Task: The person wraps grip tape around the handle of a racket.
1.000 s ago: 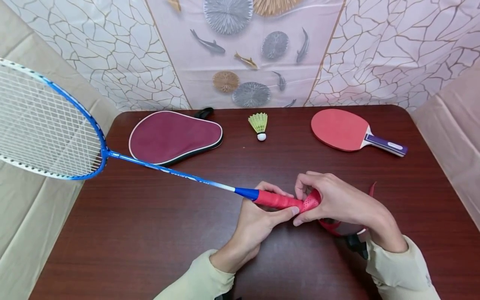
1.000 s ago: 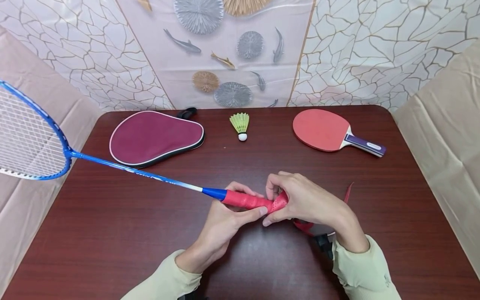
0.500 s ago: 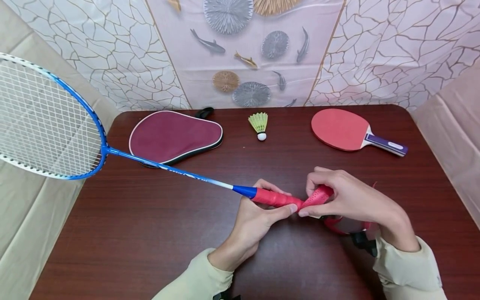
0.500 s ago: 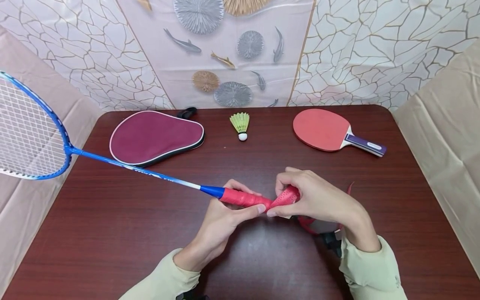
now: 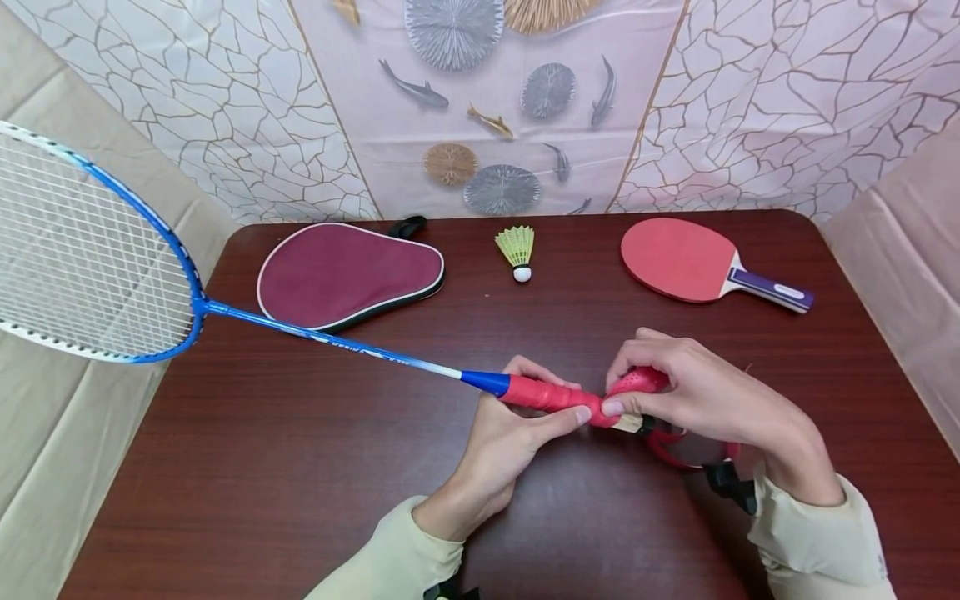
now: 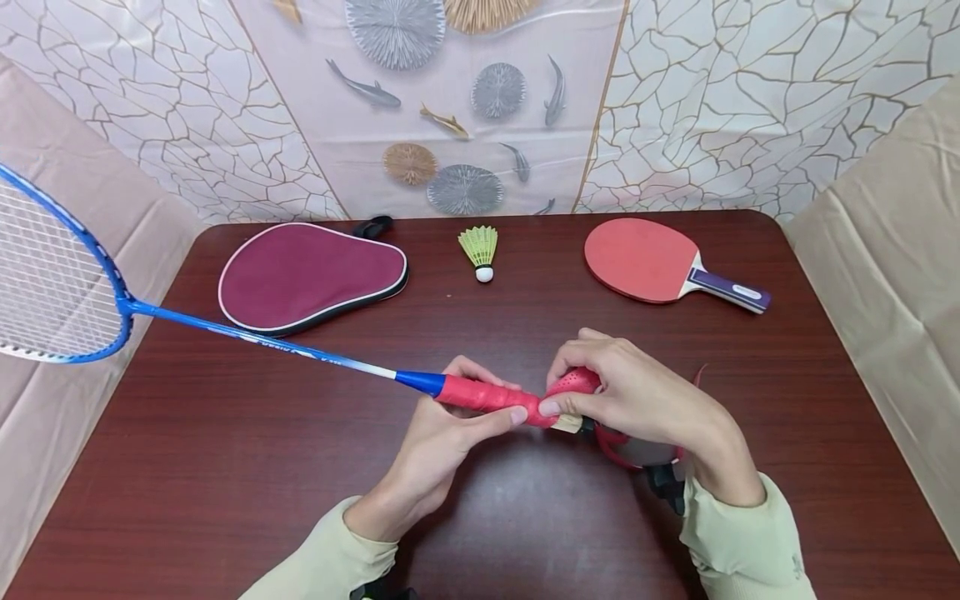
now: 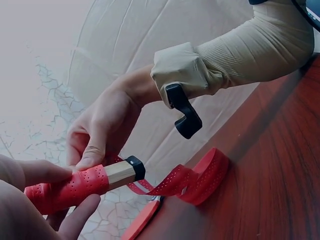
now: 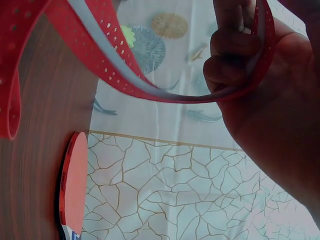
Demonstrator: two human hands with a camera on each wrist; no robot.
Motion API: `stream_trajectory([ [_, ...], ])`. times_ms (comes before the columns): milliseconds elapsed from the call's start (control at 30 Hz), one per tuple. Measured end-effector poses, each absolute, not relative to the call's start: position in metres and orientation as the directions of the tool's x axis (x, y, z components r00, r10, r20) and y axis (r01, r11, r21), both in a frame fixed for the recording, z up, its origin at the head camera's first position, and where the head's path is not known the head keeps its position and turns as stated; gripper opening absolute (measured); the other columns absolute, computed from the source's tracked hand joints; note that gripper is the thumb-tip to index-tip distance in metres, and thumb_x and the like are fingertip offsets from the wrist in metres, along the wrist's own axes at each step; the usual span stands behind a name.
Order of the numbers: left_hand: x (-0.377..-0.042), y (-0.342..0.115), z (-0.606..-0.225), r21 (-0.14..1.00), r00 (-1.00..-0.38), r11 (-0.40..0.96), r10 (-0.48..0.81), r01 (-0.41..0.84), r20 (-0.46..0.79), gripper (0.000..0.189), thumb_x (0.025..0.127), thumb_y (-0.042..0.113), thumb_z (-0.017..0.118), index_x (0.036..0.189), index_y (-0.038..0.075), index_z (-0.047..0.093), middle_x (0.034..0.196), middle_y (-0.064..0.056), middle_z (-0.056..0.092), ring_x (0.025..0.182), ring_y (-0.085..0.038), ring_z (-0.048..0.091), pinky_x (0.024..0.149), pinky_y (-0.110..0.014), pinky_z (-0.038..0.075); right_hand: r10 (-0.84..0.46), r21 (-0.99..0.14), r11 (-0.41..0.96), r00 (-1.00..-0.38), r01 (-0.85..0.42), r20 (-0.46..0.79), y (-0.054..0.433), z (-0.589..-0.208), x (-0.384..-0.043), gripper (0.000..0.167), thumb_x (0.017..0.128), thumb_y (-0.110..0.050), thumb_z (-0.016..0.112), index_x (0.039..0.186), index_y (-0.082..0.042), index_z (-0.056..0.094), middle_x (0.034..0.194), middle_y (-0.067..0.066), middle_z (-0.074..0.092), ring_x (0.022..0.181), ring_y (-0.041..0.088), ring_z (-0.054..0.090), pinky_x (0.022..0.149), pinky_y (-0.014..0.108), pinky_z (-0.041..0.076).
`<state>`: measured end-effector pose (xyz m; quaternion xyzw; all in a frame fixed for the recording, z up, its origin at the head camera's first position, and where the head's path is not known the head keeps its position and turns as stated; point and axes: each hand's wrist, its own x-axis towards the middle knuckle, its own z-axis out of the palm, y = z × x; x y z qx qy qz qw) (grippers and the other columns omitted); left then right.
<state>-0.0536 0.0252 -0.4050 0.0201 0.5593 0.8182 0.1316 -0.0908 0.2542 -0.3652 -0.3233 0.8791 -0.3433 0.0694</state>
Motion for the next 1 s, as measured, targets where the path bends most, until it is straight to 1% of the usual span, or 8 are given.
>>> stream_trajectory([
  [67,-0.054,0.025,-0.405,0.922,-0.964,-0.336,0.24,-0.192,-0.113,0.037,0.076,-0.001,0.082,0.103,0.005,0.058,0.103,-0.018,0.071,0.096,-0.03,0.069,0.077,-0.036,0.058,-0.628,-0.638,0.55,-0.771,-0.539,0.11,0.253,-0.366,-0.091,0.016,0.086,-0.027,0.078,0.093,-0.035,0.067,0.086,-0.021,0.059,0.081,0.004,0.051,0.066,0.02,0.046],
  [233,-0.054,0.025,-0.405,0.933,-0.967,-0.309,0.228,-0.183,-0.114,0.039,0.076,0.0,0.082,0.107,0.003,0.058,0.104,-0.015,0.071,0.097,-0.03,0.069,0.079,-0.036,0.057,-0.658,-0.641,0.526,-0.745,-0.559,0.11,0.252,-0.37,-0.092,0.017,0.086,-0.025,0.077,0.1,-0.033,0.071,0.09,-0.022,0.063,0.083,0.005,0.051,0.067,0.02,0.046],
  [300,-0.053,0.025,-0.404,0.934,-0.969,-0.308,0.215,-0.182,-0.118,0.041,0.076,-0.002,0.082,0.108,0.002,0.056,0.104,-0.015,0.071,0.098,-0.029,0.069,0.079,-0.035,0.057,-0.668,-0.654,0.522,-0.74,-0.547,0.086,0.252,-0.371,-0.093,0.017,0.087,-0.028,0.076,0.103,-0.032,0.072,0.091,-0.021,0.062,0.08,0.005,0.051,0.064,0.02,0.047],
  [467,-0.052,0.027,-0.404,0.924,-0.973,-0.329,0.186,-0.193,-0.137,0.046,0.074,-0.006,0.082,0.109,-0.001,0.051,0.102,-0.016,0.072,0.097,-0.03,0.069,0.08,-0.035,0.057,-0.687,-0.684,0.54,-0.727,-0.491,-0.021,0.251,-0.374,-0.093,0.021,0.09,-0.036,0.07,0.11,-0.031,0.071,0.089,-0.016,0.059,0.078,0.007,0.051,0.063,0.022,0.047],
  [600,-0.052,0.028,-0.405,0.924,-0.973,-0.329,0.188,-0.193,-0.137,0.044,0.073,-0.008,0.081,0.105,-0.001,0.051,0.099,-0.014,0.073,0.095,-0.03,0.07,0.08,-0.035,0.057,-0.691,-0.683,0.559,-0.72,-0.47,-0.07,0.25,-0.376,-0.093,0.016,0.092,-0.033,0.07,0.107,-0.031,0.071,0.087,-0.015,0.059,0.079,0.008,0.052,0.065,0.023,0.047],
  [767,-0.051,0.028,-0.406,0.916,-0.973,-0.354,0.195,-0.188,-0.125,0.044,0.074,-0.011,0.08,0.105,0.0,0.051,0.102,-0.015,0.072,0.098,-0.03,0.069,0.082,-0.035,0.056,-0.699,-0.661,0.555,-0.714,-0.505,-0.041,0.248,-0.375,-0.094,0.01,0.092,-0.027,0.07,0.101,-0.032,0.07,0.084,-0.015,0.055,0.077,0.006,0.05,0.064,0.022,0.047],
  [900,-0.051,0.028,-0.404,0.919,-0.975,-0.342,0.169,-0.195,-0.144,0.043,0.073,-0.011,0.08,0.104,0.002,0.052,0.104,-0.016,0.07,0.1,-0.028,0.068,0.082,-0.033,0.056,-0.688,-0.652,0.559,-0.726,-0.512,-0.02,0.245,-0.374,-0.094,0.009,0.091,-0.033,0.071,0.099,-0.033,0.068,0.083,-0.013,0.053,0.075,0.006,0.05,0.062,0.022,0.047],
  [1000,-0.051,0.027,-0.404,0.926,-0.976,-0.324,0.156,-0.195,-0.151,0.042,0.071,-0.012,0.08,0.102,0.003,0.055,0.101,-0.016,0.07,0.097,-0.028,0.069,0.08,-0.033,0.056,-0.672,-0.659,0.573,-0.74,-0.488,-0.036,0.244,-0.373,-0.093,0.013,0.087,-0.038,0.073,0.097,-0.033,0.068,0.083,-0.012,0.053,0.074,0.006,0.05,0.06,0.022,0.047],
])
